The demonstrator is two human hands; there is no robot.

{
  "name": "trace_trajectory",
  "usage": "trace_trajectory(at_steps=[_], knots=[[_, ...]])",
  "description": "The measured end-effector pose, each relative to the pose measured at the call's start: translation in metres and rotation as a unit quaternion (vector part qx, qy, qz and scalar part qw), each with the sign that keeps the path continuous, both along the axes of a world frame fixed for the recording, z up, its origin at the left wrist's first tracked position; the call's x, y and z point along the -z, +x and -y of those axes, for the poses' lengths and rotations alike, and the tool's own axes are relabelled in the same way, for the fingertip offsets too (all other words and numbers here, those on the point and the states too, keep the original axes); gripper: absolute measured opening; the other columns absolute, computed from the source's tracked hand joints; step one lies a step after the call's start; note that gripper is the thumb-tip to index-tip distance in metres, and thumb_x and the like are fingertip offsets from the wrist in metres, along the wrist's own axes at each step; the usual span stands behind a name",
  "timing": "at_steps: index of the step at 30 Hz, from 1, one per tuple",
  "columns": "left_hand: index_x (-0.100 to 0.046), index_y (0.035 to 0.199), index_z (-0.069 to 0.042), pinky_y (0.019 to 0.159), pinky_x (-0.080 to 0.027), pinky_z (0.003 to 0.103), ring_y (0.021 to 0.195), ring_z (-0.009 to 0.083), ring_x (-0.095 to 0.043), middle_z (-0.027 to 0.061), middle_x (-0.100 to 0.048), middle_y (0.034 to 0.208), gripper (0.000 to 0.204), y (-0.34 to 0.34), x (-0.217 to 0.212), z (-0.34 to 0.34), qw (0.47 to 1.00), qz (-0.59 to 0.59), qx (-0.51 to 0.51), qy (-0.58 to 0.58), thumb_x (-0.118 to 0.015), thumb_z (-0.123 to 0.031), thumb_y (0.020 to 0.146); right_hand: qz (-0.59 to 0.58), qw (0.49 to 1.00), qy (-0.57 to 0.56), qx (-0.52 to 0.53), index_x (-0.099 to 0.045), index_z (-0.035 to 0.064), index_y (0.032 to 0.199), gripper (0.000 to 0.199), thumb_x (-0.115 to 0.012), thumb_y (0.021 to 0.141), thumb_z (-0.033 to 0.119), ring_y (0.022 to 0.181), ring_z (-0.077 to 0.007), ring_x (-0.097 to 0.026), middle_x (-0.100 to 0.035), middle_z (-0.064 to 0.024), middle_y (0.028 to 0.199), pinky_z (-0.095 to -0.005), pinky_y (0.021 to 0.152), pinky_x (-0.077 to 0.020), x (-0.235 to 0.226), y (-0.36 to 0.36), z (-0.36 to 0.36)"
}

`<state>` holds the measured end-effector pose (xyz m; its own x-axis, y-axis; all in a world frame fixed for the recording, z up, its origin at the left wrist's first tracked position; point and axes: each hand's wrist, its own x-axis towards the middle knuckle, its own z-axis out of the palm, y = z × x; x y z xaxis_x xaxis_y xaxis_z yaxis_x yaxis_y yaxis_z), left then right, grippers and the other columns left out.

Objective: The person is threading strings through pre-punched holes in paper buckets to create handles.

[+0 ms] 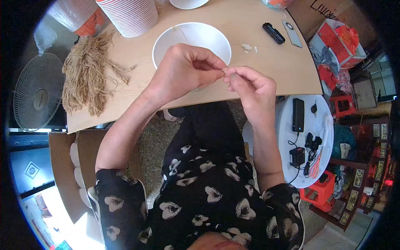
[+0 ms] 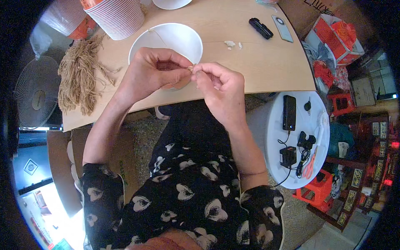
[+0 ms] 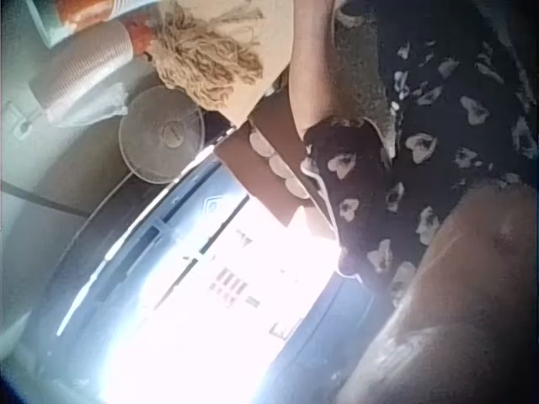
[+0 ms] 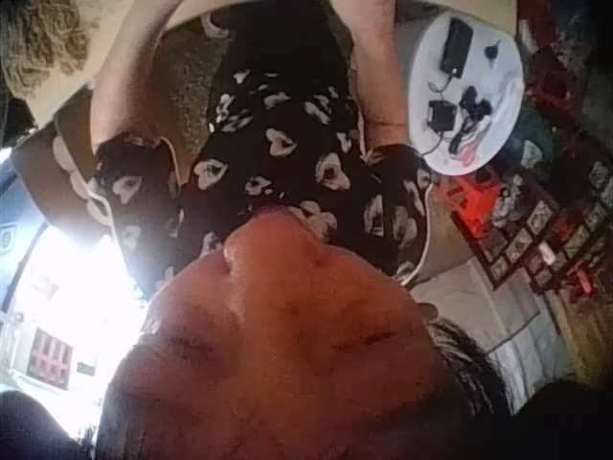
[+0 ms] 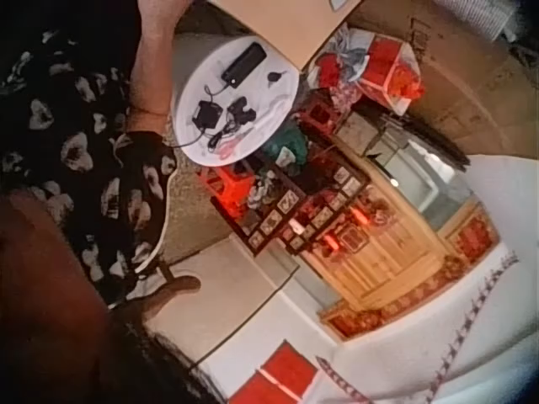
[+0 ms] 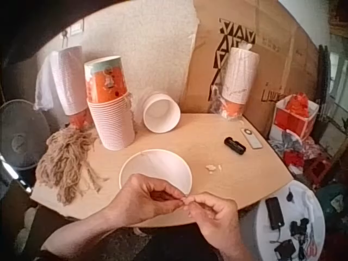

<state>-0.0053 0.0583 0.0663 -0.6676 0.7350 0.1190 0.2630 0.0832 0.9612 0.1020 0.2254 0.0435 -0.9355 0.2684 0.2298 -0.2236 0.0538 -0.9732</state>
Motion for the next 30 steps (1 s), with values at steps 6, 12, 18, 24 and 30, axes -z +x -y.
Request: trace_trajectory(at_steps=[6,12,18,24,30], knots=[[-0.075,0.102,0.003,0.065,-0.054,0.019,0.077,0.0063,-0.067,0.0060,-0.074,0.087,0.014,0.000,-0.002,0.000,1.000,0.002,-0.010,-0.021,-0.073,-0.003,0.089,-0.035,0.997,0.062,0.023,-0.070,-0.0061,0.100,0.012,-0.061,0.092,-0.003,0.080,-0.0077,-0.065,-0.071,-0.0069,0.092,-0.0207,0.071,-0.0511,0.000,0.001,0.002],[-0.076,0.100,0.002,0.067,-0.053,0.020,0.076,0.0061,-0.066,0.0045,-0.074,0.086,0.014,-0.002,-0.001,0.000,1.000,-0.003,-0.005,-0.008,-0.074,-0.005,0.088,-0.034,0.995,0.086,0.027,-0.071,-0.0039,0.099,0.012,-0.062,0.092,-0.003,0.080,-0.0068,-0.064,-0.071,-0.0059,0.091,-0.0210,0.070,-0.0504,-0.001,0.003,0.002],[-0.076,0.100,0.000,0.072,-0.054,0.022,0.079,0.0070,-0.066,0.0050,-0.074,0.088,0.015,-0.009,-0.002,0.001,0.997,0.078,0.013,-0.012,-0.075,-0.006,0.087,-0.079,0.983,0.134,0.095,-0.070,-0.0025,0.104,0.014,-0.062,0.092,-0.002,0.076,-0.0053,-0.061,-0.071,-0.0044,0.090,-0.0213,0.068,-0.0482,0.001,-0.002,-0.004],[-0.076,0.099,0.000,0.071,-0.054,0.021,0.077,0.0072,-0.066,0.0042,-0.074,0.087,0.014,-0.009,-0.003,-0.001,0.997,0.077,0.020,-0.010,-0.076,-0.005,0.086,-0.056,0.995,0.067,0.051,-0.069,-0.0029,0.106,0.014,-0.064,0.094,0.003,0.076,-0.0048,-0.060,-0.070,-0.0018,0.090,-0.0209,0.069,-0.0479,0.006,-0.014,-0.007],[-0.074,0.100,0.001,0.069,-0.054,0.020,0.077,0.0064,-0.066,0.0038,-0.073,0.086,0.013,-0.008,-0.004,-0.001,0.996,0.083,0.016,-0.024,-0.075,-0.003,0.087,-0.018,1.000,0.007,-0.002,-0.068,-0.0052,0.103,0.014,-0.069,0.092,0.003,0.080,-0.0058,-0.063,-0.070,-0.0034,0.090,-0.0196,0.071,-0.0501,0.004,-0.012,-0.007]])
